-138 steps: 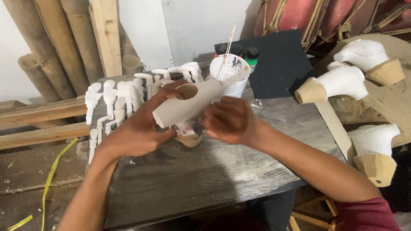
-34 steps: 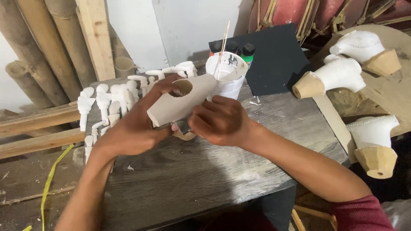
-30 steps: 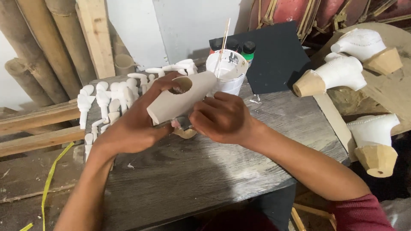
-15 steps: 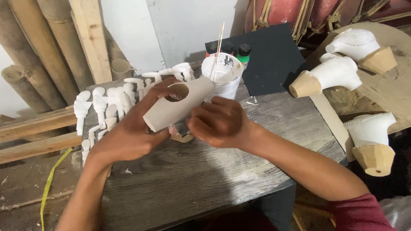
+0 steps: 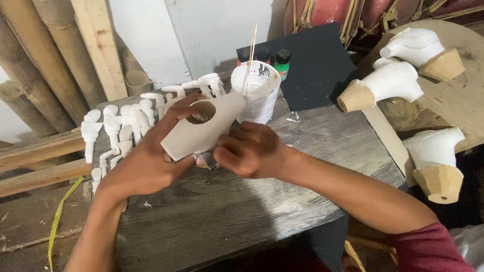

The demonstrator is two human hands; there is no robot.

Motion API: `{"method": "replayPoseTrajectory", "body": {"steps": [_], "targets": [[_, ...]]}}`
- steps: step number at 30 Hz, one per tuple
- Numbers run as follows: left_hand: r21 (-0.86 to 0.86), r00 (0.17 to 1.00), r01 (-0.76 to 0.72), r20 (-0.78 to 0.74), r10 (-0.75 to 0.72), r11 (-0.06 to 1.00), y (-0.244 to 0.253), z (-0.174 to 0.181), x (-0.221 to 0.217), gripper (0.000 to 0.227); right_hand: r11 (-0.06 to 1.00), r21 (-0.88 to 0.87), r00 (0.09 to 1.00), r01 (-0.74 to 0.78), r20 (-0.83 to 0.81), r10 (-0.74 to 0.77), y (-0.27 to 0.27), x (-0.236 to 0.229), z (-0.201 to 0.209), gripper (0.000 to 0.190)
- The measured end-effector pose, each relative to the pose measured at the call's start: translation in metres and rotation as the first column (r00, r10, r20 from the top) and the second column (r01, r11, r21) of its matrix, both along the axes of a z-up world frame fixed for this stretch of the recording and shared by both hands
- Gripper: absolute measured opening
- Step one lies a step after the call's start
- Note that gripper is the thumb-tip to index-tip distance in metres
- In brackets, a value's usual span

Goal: A person uses a small piece of sandpaper to smooth the surface of a white toy component at a workshop table.

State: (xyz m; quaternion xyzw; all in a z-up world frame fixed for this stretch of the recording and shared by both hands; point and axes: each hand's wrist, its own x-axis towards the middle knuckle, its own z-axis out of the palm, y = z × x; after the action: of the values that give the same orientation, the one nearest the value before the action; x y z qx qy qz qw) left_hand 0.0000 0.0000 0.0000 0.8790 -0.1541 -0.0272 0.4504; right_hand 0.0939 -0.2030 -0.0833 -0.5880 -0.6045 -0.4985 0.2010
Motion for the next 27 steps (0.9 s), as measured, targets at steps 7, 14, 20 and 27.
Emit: {"method": "replayPoseTrajectory", "body": {"steps": [7, 14, 20, 27], "targets": [[0.002, 0.999, -0.020, -0.027, 0.020, 1.000, 0.000, 0.001, -0.003, 0.064, 0.998, 0.058, 0.998, -0.014, -0.058, 0.018, -0.002, 0.002, -0.003, 0.023], [0.046, 0.999, -0.027, -0.021, 0.028, 0.999, -0.001, 0.004, -0.002, 0.070, 0.999, 0.034, 0.994, -0.005, -0.105, 0.009, -0.008, -0.003, 0.017, 0.021], [0.015, 0.999, 0.016, 0.048, -0.017, 1.000, 0.003, -0.009, 0.001, 0.073, 0.997, -0.071, 0.999, -0.004, -0.034, 0.001, -0.005, -0.005, 0.006, 0.026], [-0.012, 0.997, 0.024, 0.078, -0.023, 1.000, 0.002, -0.003, 0.000, 0.070, 0.998, -0.058, 0.998, -0.019, -0.069, 0.015, -0.004, -0.009, 0.003, 0.025]]}}
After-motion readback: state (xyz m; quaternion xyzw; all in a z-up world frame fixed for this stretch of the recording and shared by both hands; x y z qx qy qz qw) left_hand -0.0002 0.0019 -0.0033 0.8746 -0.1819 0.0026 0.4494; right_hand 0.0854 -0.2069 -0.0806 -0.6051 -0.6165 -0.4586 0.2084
